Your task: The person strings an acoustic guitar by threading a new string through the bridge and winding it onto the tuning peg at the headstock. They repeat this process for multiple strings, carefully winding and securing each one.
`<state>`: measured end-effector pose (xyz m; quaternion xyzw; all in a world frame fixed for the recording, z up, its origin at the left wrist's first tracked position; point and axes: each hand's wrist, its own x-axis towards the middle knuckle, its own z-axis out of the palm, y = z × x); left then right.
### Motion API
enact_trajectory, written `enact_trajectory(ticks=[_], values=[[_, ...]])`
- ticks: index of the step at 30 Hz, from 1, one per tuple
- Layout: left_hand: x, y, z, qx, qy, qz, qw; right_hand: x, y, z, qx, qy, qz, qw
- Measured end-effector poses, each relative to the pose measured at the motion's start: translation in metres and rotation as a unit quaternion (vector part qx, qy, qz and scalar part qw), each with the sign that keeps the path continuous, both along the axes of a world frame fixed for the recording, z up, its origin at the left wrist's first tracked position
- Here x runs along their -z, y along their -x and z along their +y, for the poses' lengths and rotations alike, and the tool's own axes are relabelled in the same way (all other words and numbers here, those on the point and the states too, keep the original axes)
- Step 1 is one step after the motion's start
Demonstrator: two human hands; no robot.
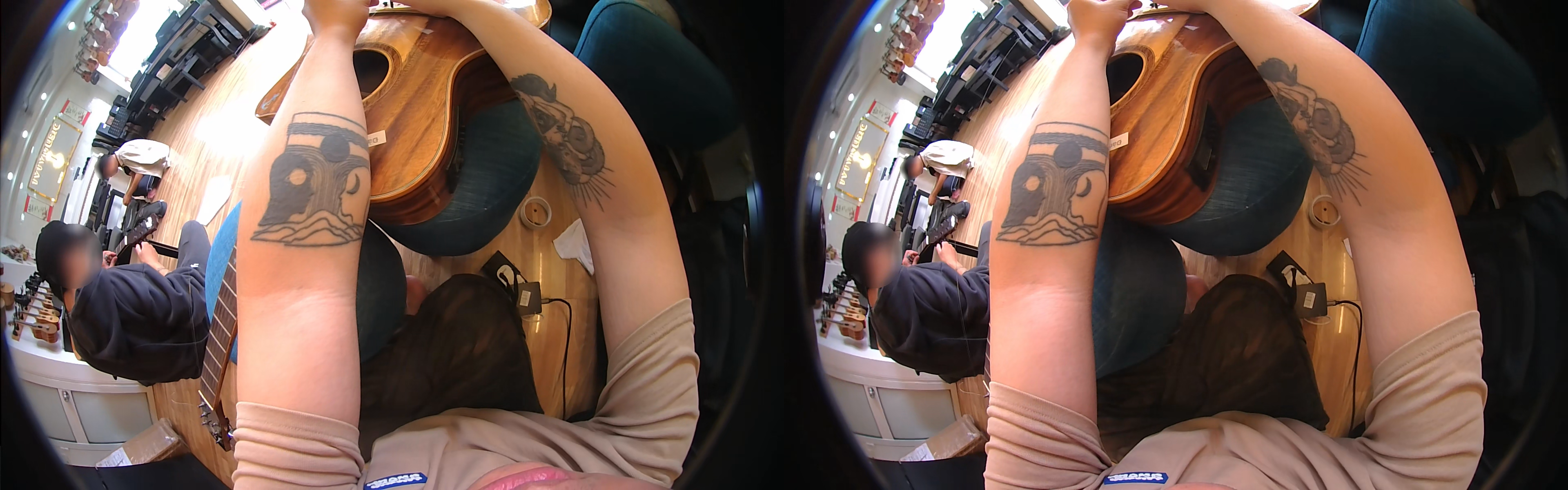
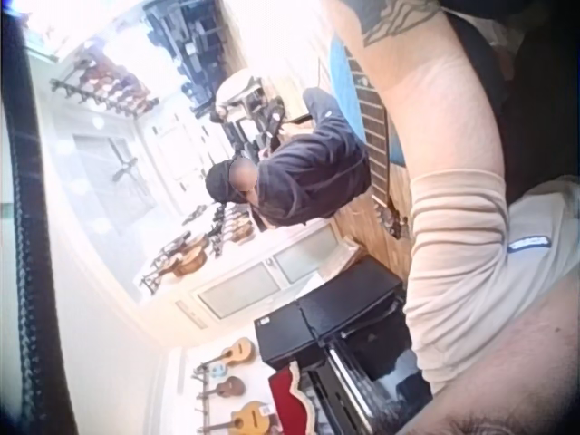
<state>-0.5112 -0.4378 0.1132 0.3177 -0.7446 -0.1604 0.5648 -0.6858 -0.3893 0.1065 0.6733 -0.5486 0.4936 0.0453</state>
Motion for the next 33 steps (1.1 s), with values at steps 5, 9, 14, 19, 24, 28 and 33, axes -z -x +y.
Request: enact_trajectory(ticks=[5,9,14,19,24,28,33], values=[[0.003,-0.008,-0.008,0.06,-0.013,0.025,0.998,0.002,-0.004,-0.007,-0.003,0.015,0.025,1.0],[-0.003,0.003,-0.005,0.17,-0.104,0.079,0.977,0.004,0.013,-0.025,-0.067,0.065,-0.037,0.995],[0.003,-0.008,0.003,0.224,-0.153,0.08,0.959,-0.002,-0.009,-0.011,-0.222,-0.133,-0.276,0.926],[0.001,0.002,0.004,0.242,-0.123,0.068,0.96,-0.007,0.002,-0.006,-0.22,-0.158,-0.416,0.868],[0.011,-0.013,-0.024,0.091,0.002,-0.008,0.996,-0.011,-0.02,0.013,-0.092,-0.118,-0.239,0.959],[0.016,-0.01,-0.028,0.046,0.013,-0.025,0.999,-0.006,-0.013,0.012,-0.018,0.021,-0.211,0.977],[0.013,0.006,-0.026,-0.001,0.025,-0.097,0.995,-0.003,0.014,-0.001,0.014,0.031,-0.088,0.996]])
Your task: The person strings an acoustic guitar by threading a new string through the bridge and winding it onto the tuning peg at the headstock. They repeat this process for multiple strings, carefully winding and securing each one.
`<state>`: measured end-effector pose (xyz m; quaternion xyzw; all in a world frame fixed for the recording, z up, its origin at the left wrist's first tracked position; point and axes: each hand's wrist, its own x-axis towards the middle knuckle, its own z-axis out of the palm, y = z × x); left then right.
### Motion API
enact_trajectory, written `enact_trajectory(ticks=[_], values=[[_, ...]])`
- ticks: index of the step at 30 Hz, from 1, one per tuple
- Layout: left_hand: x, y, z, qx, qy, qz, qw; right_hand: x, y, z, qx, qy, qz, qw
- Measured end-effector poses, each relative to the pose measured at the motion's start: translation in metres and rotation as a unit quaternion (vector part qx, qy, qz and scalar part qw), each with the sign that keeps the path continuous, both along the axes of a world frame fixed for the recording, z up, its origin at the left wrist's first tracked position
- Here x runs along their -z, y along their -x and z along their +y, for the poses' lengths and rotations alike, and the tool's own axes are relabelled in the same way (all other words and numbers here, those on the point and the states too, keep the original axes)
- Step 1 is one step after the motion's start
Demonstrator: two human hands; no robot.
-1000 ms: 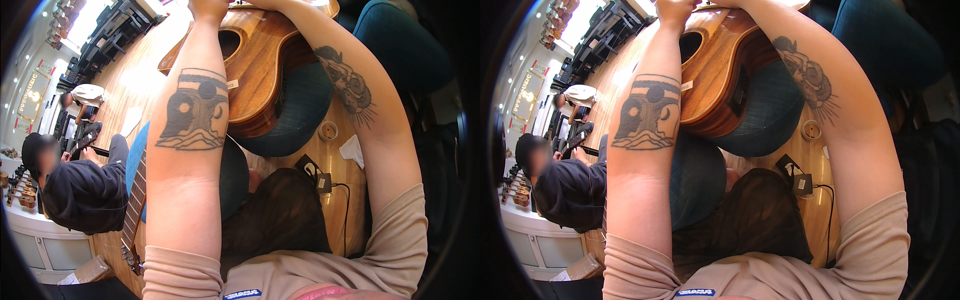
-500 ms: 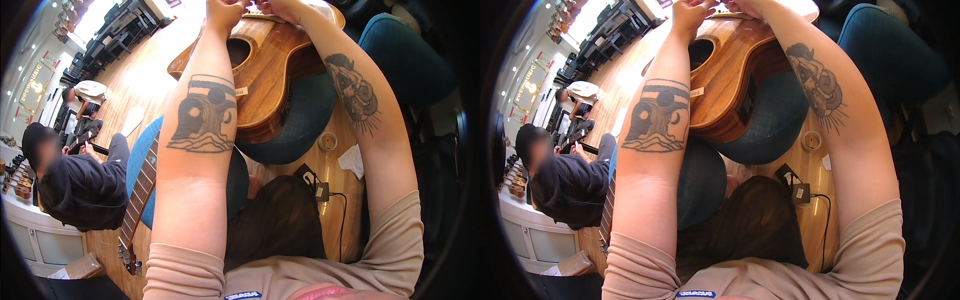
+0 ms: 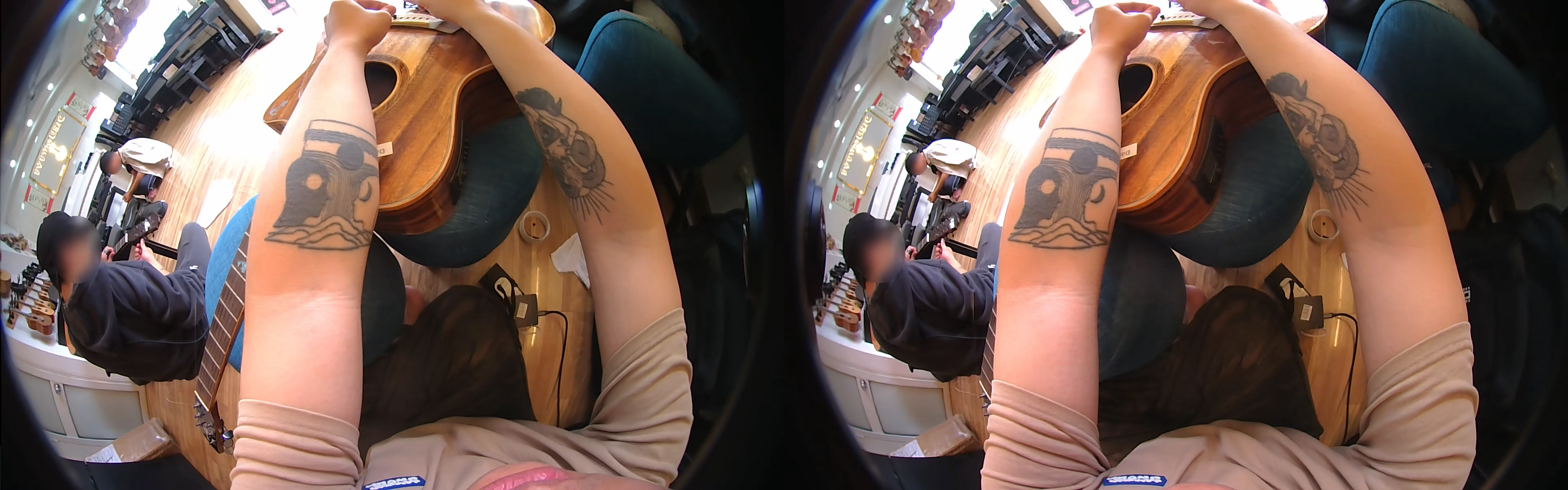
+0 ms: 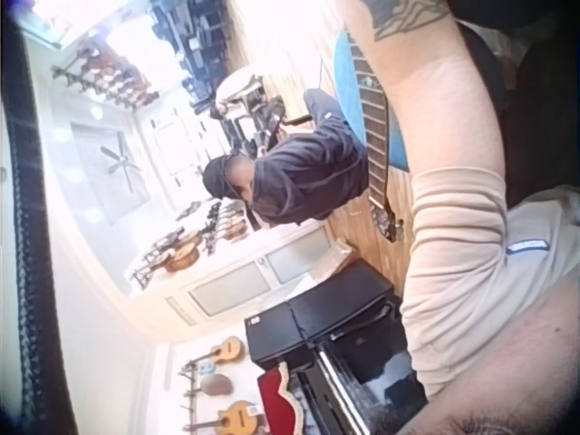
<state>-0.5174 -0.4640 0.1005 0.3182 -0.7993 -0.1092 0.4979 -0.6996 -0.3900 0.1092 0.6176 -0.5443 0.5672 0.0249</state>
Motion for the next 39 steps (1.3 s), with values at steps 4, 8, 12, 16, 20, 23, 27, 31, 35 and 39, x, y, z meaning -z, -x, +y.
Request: enact_trajectory(ticks=[4,8,12,16,20,23,27,31,35,39], values=[[-0.001,-0.006,0.002,0.008,-0.052,0.004,0.999,0.001,-0.01,0.001,0.007,-0.03,0.004,1.0],[-0.006,-0.003,-0.003,0.003,-0.054,0.005,0.999,-0.002,-0.008,-0.006,-0.006,-0.031,0.003,0.999],[-0.003,0.0,-0.004,-0.018,-0.045,0.003,0.999,0.005,-0.007,-0.011,0.001,-0.033,0.002,0.999],[-0.003,-0.002,0.003,-0.012,-0.072,0.002,0.997,0.009,-0.009,-0.009,0.012,-0.023,0.023,0.999],[-0.004,-0.001,0.006,-0.02,-0.076,-0.012,0.997,0.01,-0.004,-0.012,0.024,-0.015,0.033,0.999],[-0.003,-0.003,0.005,-0.036,-0.08,-0.029,0.996,0.011,-0.005,-0.011,0.019,-0.014,0.041,0.999],[-0.005,-0.009,-0.001,-0.05,-0.068,-0.042,0.996,0.008,-0.012,-0.01,-0.003,-0.021,0.039,0.999],[-0.006,-0.004,0.004,-0.044,-0.067,-0.045,0.996,0.01,-0.008,-0.009,0.011,-0.015,0.05,0.999],[-0.007,-0.004,0.011,-0.052,-0.068,-0.045,0.995,0.008,-0.01,-0.007,0.015,-0.013,0.061,0.998],[-0.01,0.0,0.017,-0.054,-0.065,-0.038,0.996,0.005,-0.005,-0.008,0.02,-0.013,0.062,0.998]])
